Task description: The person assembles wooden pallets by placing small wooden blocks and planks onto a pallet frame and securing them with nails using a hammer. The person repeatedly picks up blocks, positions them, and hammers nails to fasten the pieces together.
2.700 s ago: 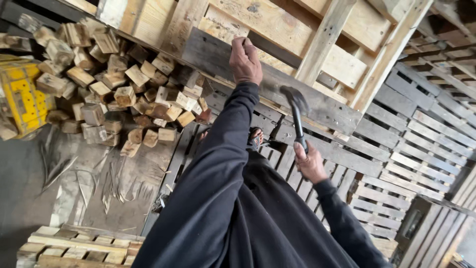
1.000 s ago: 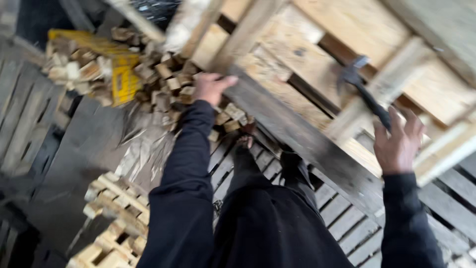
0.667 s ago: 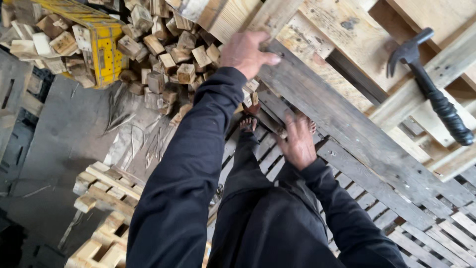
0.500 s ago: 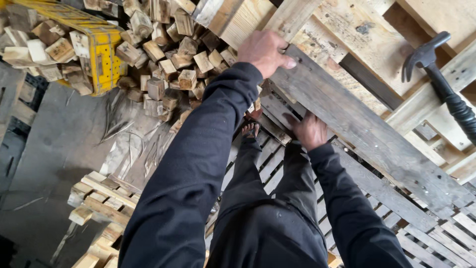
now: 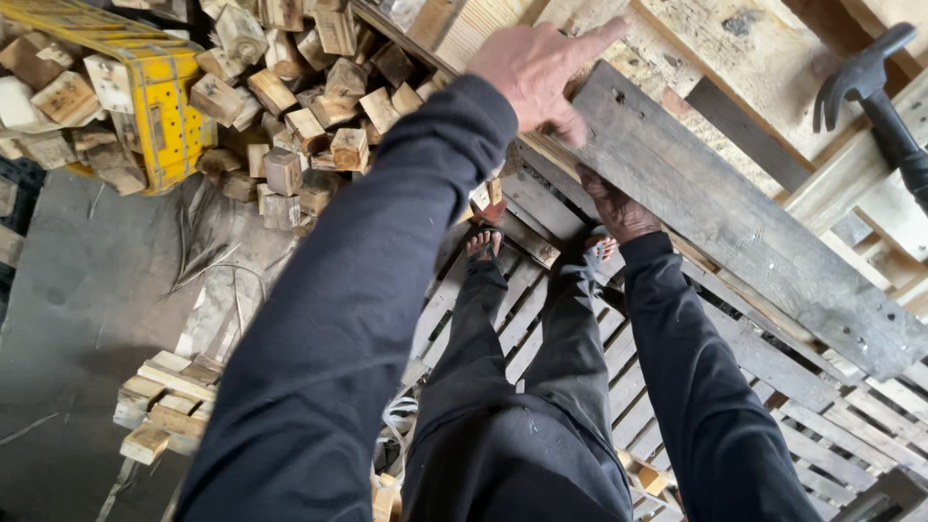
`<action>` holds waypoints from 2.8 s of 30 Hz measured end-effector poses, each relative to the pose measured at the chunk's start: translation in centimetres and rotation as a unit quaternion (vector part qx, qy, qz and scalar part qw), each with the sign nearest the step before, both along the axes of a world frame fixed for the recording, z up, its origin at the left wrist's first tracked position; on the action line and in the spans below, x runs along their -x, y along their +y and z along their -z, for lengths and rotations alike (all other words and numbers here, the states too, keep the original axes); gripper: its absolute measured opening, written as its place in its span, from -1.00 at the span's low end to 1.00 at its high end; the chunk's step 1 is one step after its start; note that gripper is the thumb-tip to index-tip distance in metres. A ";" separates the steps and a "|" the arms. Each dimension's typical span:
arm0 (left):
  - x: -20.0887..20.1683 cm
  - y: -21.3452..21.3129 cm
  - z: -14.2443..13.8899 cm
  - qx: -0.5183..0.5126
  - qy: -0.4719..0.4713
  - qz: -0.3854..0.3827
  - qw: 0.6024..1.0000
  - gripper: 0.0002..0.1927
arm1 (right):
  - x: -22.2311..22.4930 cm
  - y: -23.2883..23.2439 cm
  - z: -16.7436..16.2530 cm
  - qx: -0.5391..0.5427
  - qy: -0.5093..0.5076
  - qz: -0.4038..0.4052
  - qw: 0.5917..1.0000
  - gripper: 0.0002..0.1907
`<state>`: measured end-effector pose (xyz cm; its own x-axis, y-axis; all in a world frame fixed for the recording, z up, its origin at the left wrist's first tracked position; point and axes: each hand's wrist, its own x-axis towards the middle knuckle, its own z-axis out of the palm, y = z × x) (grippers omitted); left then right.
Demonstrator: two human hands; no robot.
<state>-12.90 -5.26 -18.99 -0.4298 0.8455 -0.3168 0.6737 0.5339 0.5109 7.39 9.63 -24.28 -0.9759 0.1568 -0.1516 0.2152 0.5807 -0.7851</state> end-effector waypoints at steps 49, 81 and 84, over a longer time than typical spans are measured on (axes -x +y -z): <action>-7.6 -1.9 3.0 -0.187 -0.091 -0.401 0.892 -0.64 | -0.6 -0.4 1.1 -0.082 0.033 0.010 0.996 -0.59; -6.1 -0.2 -4.2 0.008 -0.221 -0.541 0.811 -0.34 | -10.5 20.2 -15.5 -0.031 -0.221 0.096 0.970 -0.66; -6.0 -0.4 -5.2 0.022 -0.222 -0.532 0.817 -0.34 | -12.0 12.5 -15.2 0.129 -0.189 0.055 0.972 -0.69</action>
<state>-6.93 -5.68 -13.83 -0.7479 0.0524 -0.6618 -0.4297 0.7217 0.5427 19.35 22.12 -9.04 -0.8218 0.1663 -0.5450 0.5671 0.3319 -0.7538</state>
